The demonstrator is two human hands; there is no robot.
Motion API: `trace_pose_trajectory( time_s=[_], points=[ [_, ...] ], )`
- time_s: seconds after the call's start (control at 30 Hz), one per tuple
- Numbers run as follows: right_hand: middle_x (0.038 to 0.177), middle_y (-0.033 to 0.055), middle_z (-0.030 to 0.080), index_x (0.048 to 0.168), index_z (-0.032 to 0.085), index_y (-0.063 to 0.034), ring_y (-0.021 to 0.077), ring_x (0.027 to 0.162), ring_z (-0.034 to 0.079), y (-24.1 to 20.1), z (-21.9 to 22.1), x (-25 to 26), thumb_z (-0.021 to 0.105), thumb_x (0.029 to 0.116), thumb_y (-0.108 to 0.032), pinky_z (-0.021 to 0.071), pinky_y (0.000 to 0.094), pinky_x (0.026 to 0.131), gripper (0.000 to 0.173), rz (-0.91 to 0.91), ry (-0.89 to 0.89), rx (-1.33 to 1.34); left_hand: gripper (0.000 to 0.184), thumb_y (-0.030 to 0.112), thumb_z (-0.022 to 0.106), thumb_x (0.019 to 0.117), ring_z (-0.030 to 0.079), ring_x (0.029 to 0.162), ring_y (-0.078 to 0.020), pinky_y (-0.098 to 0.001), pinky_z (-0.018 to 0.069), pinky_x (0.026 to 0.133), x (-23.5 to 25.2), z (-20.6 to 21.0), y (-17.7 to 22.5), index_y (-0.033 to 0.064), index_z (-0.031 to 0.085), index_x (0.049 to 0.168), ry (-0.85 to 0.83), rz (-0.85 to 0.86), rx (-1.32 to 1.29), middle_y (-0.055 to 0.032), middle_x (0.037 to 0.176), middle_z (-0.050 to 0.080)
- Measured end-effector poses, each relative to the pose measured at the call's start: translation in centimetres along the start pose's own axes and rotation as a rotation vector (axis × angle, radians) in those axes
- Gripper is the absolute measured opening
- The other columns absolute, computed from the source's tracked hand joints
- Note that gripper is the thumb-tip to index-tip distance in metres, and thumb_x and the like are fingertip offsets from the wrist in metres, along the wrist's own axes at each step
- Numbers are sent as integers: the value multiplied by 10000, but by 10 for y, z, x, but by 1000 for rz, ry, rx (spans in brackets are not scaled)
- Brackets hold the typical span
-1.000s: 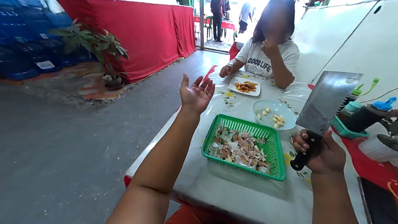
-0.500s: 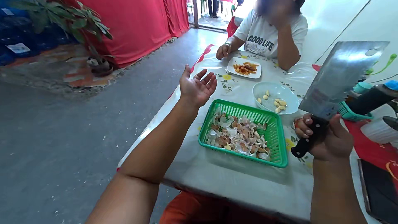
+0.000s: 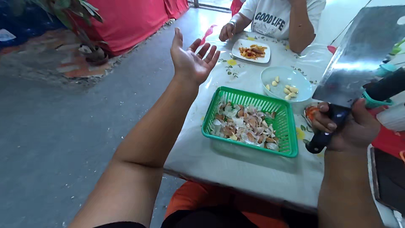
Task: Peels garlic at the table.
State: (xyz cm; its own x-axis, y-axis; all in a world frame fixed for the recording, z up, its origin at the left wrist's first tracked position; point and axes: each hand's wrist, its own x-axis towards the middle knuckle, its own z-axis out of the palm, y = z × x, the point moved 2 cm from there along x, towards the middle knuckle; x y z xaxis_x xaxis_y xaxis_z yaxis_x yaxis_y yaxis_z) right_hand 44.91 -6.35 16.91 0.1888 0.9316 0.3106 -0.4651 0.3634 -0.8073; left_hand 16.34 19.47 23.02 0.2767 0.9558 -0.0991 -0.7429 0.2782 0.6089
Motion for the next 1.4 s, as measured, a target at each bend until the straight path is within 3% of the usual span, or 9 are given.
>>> trace_pose_trajectory(
  time_s=[0.13,0.27,0.37,0.47,0.7,0.87,1.0,1.23,1.4],
  points=[
    [945,25,685,1097,657,-152,62,538,569,-3,4,0,215,1091,-506,483,178,462,566,-4,-10,27,579,493,259,1109,658,1167,-277,-446,573,960,-1,14,-8,63,406,1468,-290,45,379,-140,1337,603],
    [913,12,662,1103,649,-156,56,534,554,-6,1,2,199,1086,-524,480,178,463,581,-3,-28,17,150,150,660,967,651,880,-98,-306,560,778,-34,25,-36,62,673,1088,-906,31,1293,-20,988,684],
    [917,6,663,1098,654,-152,52,535,553,-6,1,0,230,1085,-527,478,173,467,566,2,-36,11,310,164,838,846,646,1131,-207,-429,564,936,-70,27,-75,114,748,1138,-1518,25,1616,-71,1225,676],
    [892,1,693,1073,695,-141,44,531,569,-6,2,0,324,1073,-547,500,180,471,549,0,-8,-20,297,213,825,841,591,1232,-288,-556,500,992,-82,12,-106,181,771,1131,-1765,125,1822,-83,1325,643],
    [878,8,683,1065,698,-149,67,563,586,-7,-1,3,389,1059,-528,517,201,504,489,-13,-1,-14,215,26,721,892,582,1261,-235,-469,468,1078,-58,27,-74,64,756,1100,-1559,8,1527,-101,1315,649],
    [827,0,616,1060,655,-151,83,578,568,-2,1,1,294,1057,-588,502,211,514,567,34,-33,68,117,106,675,947,687,916,-219,-496,561,824,-36,22,-81,152,770,998,-1409,242,2142,-45,1021,722],
    [785,-4,595,1049,653,-143,88,558,547,-3,-1,2,286,1059,-578,485,219,504,569,19,-51,51,127,130,657,978,640,1114,-265,-523,529,926,-35,10,-101,157,750,1059,-1479,182,2306,-55,1178,677],
    [778,-7,580,1056,657,-131,100,573,555,-4,-4,1,404,1037,-564,497,233,523,502,7,-118,73,155,209,707,948,647,1112,-315,-580,521,882,-30,12,-101,162,750,1090,-1433,187,2400,-82,1111,707],
    [740,-2,566,1414,525,-118,101,521,540,-7,0,0,432,1012,-609,499,236,490,641,17,-152,43,182,181,599,1015,696,968,-216,-483,550,876,-33,8,-82,135,751,1103,-1379,335,2104,-46,1034,735]
  ],
)
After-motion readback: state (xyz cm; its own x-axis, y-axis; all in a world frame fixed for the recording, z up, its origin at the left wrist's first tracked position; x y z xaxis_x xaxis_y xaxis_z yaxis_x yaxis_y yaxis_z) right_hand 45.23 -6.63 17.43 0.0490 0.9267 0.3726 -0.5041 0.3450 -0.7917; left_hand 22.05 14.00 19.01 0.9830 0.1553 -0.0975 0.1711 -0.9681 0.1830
